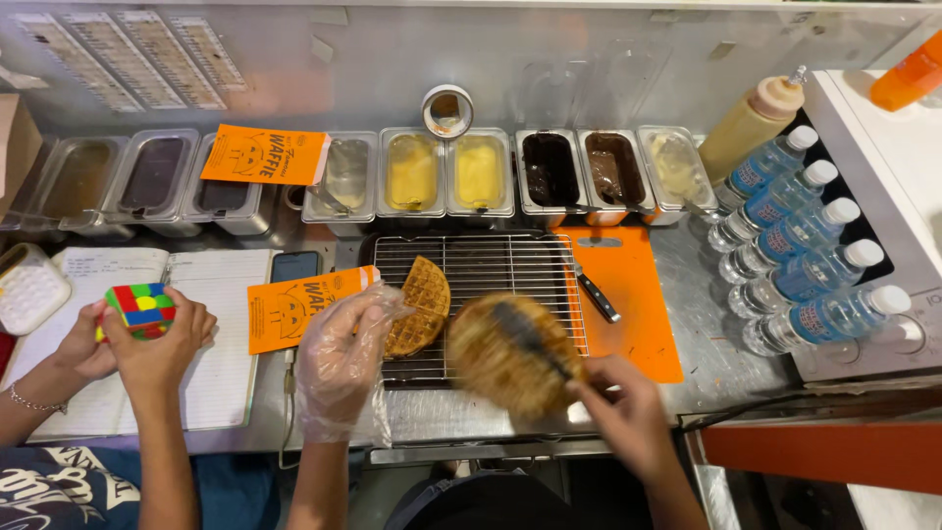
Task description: The person places a cooked waffle on a wire rack, spreads chocolate and black sesame paste on it using a spatula, and folds it in half. The person then removes the waffle from the rack and discards a used glove.
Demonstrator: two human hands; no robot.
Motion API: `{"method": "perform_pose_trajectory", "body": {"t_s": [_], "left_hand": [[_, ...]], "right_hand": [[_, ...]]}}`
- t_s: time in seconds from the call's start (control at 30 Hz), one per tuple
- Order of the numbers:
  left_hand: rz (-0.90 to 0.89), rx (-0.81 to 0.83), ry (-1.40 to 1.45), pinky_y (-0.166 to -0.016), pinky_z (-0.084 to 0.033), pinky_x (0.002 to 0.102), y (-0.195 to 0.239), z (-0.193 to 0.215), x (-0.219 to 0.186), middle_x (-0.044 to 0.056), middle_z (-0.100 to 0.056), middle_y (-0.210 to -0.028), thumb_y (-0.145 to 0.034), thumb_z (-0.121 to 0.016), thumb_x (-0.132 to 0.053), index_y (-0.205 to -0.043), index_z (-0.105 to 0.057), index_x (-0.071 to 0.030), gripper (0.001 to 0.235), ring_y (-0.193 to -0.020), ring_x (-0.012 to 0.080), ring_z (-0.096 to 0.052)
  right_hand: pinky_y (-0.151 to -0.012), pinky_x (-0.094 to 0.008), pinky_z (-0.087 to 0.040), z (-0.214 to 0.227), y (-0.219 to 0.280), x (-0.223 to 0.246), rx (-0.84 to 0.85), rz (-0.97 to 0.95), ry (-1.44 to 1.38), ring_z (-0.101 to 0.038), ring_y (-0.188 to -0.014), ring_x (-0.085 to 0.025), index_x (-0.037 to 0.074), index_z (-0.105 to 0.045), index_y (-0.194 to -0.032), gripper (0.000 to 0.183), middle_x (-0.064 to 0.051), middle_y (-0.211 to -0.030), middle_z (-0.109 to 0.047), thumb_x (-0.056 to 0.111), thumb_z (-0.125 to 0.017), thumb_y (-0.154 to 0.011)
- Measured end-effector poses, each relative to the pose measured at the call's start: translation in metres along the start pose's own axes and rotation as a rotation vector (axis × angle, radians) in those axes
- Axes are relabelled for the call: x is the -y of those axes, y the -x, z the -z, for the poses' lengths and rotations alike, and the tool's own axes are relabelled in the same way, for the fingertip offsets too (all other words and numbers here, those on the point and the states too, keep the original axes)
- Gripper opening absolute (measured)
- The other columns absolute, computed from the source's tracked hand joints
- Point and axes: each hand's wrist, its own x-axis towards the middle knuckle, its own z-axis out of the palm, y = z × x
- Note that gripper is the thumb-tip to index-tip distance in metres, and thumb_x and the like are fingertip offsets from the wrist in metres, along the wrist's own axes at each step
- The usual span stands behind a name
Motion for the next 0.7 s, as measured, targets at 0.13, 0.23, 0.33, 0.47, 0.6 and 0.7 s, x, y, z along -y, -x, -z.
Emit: {"method": "perform_pose_trajectory", "body": {"t_s": [0.13, 0.23, 0.33, 0.47, 0.6, 0.7], "left_hand": [[-0.137, 0.021, -0.038, -0.086, -0.060, 0.029, 0.001, 0.000, -0.005, 0.013, -0.077, -0.108, -0.098, -0.061, -0.001, -0.107, -0.072, 0.003, 0.015, -0.097, 0.0190, -0.074], [-0.107, -0.009, -0.090, -0.087, -0.061, 0.028, 0.008, 0.003, -0.004, 0.013, -0.077, -0.108, -0.098, -0.062, -0.003, -0.107, -0.073, 0.002, 0.015, -0.097, 0.0191, -0.075], [-0.068, -0.051, -0.070, -0.088, -0.063, 0.028, 0.010, 0.001, 0.007, 0.012, -0.078, -0.108, -0.099, -0.064, -0.008, -0.108, -0.074, 0.000, 0.015, -0.097, 0.0186, -0.076], [-0.001, -0.083, -0.044, -0.084, -0.062, 0.031, 0.001, -0.029, 0.025, 0.013, -0.077, -0.114, -0.097, -0.067, -0.017, -0.114, -0.075, -0.002, 0.024, -0.096, 0.0185, -0.075], [0.231, 0.221, 0.129, -0.093, -0.058, 0.030, -0.014, -0.055, 0.033, 0.007, -0.067, -0.127, -0.088, -0.079, -0.024, -0.135, -0.058, -0.009, 0.053, -0.115, 0.0156, -0.066], [0.390, 0.358, 0.325, -0.088, -0.059, 0.028, -0.019, -0.063, 0.034, 0.006, -0.073, -0.114, -0.091, -0.076, -0.025, -0.125, -0.068, -0.007, 0.039, -0.103, 0.0145, -0.069]], "right_hand": [[-0.074, -0.035, -0.054, 0.027, 0.001, 0.001, -0.115, 0.377, 0.449, -0.067, -0.083, -0.023, 0.003, -0.072, -0.098, 0.018, -0.010, -0.088, -0.069, 0.008, -0.077, -0.081], [-0.090, -0.046, -0.049, 0.077, -0.007, 0.003, -0.569, 0.534, 0.855, -0.063, -0.095, -0.033, 0.001, -0.070, -0.103, 0.017, -0.015, -0.096, -0.068, 0.001, -0.076, -0.087], [-0.082, -0.040, -0.049, 0.089, -0.014, -0.004, -0.700, 0.466, 0.813, -0.063, -0.087, -0.026, -0.001, -0.071, -0.105, 0.016, -0.013, -0.092, -0.068, 0.002, -0.080, -0.092], [-0.068, -0.024, -0.052, 0.053, -0.018, -0.022, -0.419, 0.384, 0.191, -0.063, -0.081, -0.009, 0.001, -0.070, -0.105, 0.020, -0.004, -0.095, -0.068, 0.005, -0.078, -0.088], [-0.063, -0.028, -0.049, 0.007, -0.011, -0.029, -0.011, 0.005, -0.234, -0.058, -0.068, -0.011, 0.000, -0.066, -0.090, 0.012, -0.004, -0.079, -0.064, 0.004, -0.077, -0.089], [-0.067, -0.028, -0.049, -0.005, -0.003, -0.023, 0.140, -0.008, -0.387, -0.058, -0.072, -0.011, -0.001, -0.065, -0.088, 0.010, -0.004, -0.081, -0.064, 0.003, -0.074, -0.090]]}}
